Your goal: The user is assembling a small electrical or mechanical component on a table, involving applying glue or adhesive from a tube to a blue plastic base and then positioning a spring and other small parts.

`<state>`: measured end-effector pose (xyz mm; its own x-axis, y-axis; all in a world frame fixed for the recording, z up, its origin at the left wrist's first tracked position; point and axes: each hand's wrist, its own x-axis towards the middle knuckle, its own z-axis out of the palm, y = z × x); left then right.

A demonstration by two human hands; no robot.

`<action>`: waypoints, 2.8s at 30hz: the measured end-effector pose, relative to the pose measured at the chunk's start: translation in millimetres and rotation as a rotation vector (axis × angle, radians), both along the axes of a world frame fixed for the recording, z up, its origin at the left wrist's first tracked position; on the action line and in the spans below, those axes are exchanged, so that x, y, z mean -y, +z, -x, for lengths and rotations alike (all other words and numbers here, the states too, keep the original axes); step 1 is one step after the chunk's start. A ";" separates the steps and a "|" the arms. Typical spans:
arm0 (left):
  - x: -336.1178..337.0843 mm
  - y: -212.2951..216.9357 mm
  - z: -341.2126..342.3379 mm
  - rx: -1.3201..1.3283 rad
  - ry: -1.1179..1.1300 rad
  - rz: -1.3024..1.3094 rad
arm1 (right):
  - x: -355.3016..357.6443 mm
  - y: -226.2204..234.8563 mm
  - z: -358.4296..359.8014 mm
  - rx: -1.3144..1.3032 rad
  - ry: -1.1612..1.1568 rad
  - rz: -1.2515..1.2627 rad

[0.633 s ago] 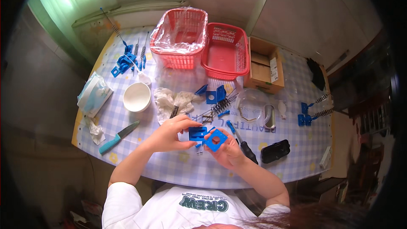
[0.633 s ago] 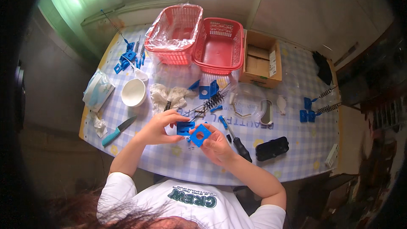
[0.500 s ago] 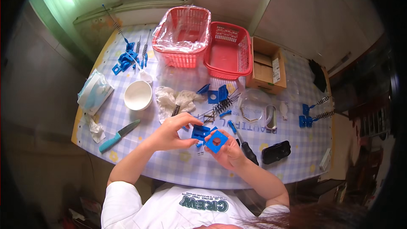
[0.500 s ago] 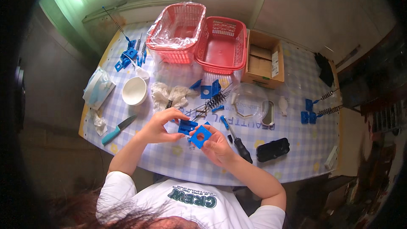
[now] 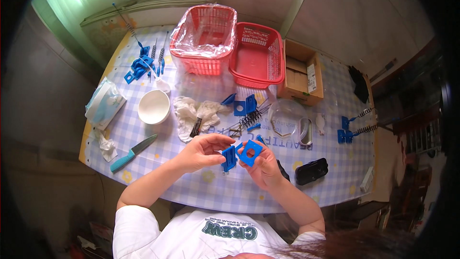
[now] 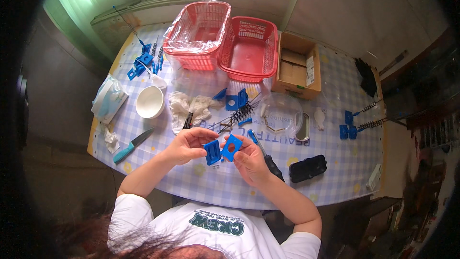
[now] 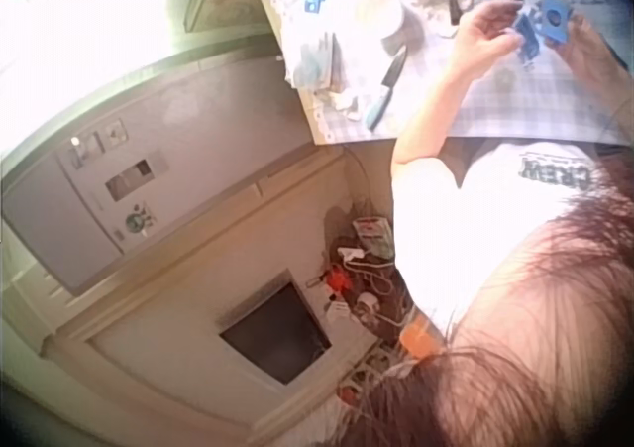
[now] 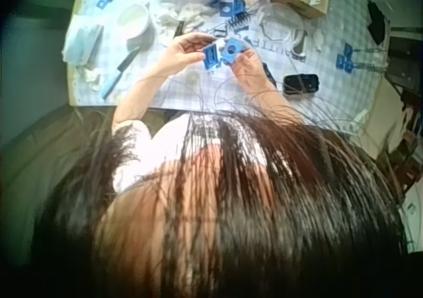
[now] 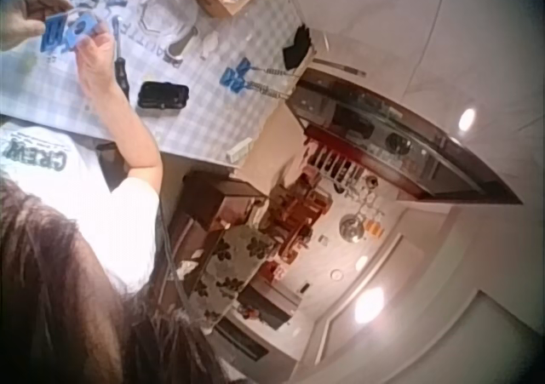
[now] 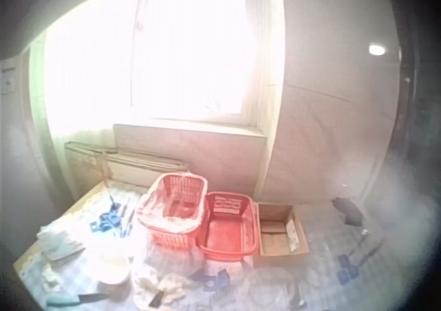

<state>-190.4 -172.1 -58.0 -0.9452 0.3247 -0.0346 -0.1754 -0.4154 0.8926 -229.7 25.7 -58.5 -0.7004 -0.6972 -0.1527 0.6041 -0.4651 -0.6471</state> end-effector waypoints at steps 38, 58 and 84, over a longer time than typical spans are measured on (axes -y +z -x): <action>-5.8 -2.4 -3.3 0.072 0.022 -0.024 | -0.5 0.0 7.6 0.107 -0.059 -0.055; -14.6 -11.7 -7.2 -0.219 0.107 0.164 | -2.5 21.5 3.1 -1.389 -0.338 -0.761; -14.6 -12.4 -7.3 -0.265 0.093 0.150 | -1.6 29.2 4.7 -1.585 -0.321 -0.874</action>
<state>-183.1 -157.5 -70.4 -0.9531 0.2467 0.1755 0.1037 -0.2787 0.9548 -234.4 27.3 -29.3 -0.6052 -0.6170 0.5031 -0.7763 0.3174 -0.5447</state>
